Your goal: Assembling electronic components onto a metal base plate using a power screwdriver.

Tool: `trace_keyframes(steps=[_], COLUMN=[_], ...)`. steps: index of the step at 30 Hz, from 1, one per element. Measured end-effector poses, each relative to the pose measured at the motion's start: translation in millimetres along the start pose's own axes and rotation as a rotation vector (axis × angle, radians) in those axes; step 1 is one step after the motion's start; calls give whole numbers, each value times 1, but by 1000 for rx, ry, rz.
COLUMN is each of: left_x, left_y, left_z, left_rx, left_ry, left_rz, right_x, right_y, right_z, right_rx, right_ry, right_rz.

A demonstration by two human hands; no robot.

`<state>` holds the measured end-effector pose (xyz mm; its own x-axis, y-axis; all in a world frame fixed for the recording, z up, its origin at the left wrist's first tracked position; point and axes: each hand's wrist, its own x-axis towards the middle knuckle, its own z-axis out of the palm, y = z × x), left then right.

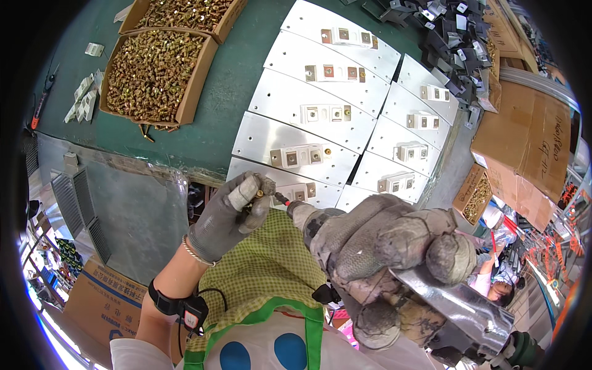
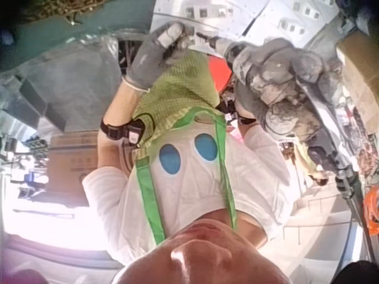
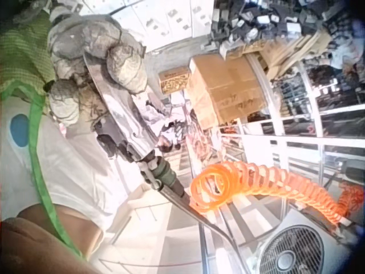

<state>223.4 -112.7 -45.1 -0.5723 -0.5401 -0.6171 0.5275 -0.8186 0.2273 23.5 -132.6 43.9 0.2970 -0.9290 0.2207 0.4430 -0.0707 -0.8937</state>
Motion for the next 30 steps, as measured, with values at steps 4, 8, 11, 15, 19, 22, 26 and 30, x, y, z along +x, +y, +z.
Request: trace_keyframes(steps=[4, 8, 11, 15, 19, 22, 26, 30], left_x=[-2, -4, -7, -7, -9, -11, -10, -11], left_y=[1, -5, -6, -6, -7, -8, -15, -13], left_z=[1, -8, -9, -5, -5, -4, -7, -26], left_rx=[-98, -170, -195, -185, -126, 30, 550, 1469], left_ry=[36, -70, -109, -75, -71, -42, 134, 347], left_rz=[-44, -26, -25, -23, -46, -42, 271, 661], right_x=[-3, -2, -1, 4, 0, -10, -19, -40], right_y=[7, 13, 18, 15, 10, 15, 12, 20], right_z=[1, 4, 9, 24, 30, 28, 25, 16], right_rx=[44, 97, 139, 99, -10, -73, -182, -299], right_ry=[-5, -19, -23, 19, 101, 169, 260, 364], right_rz=[-3, 3, 3, 10, -15, -61, -118, -177])
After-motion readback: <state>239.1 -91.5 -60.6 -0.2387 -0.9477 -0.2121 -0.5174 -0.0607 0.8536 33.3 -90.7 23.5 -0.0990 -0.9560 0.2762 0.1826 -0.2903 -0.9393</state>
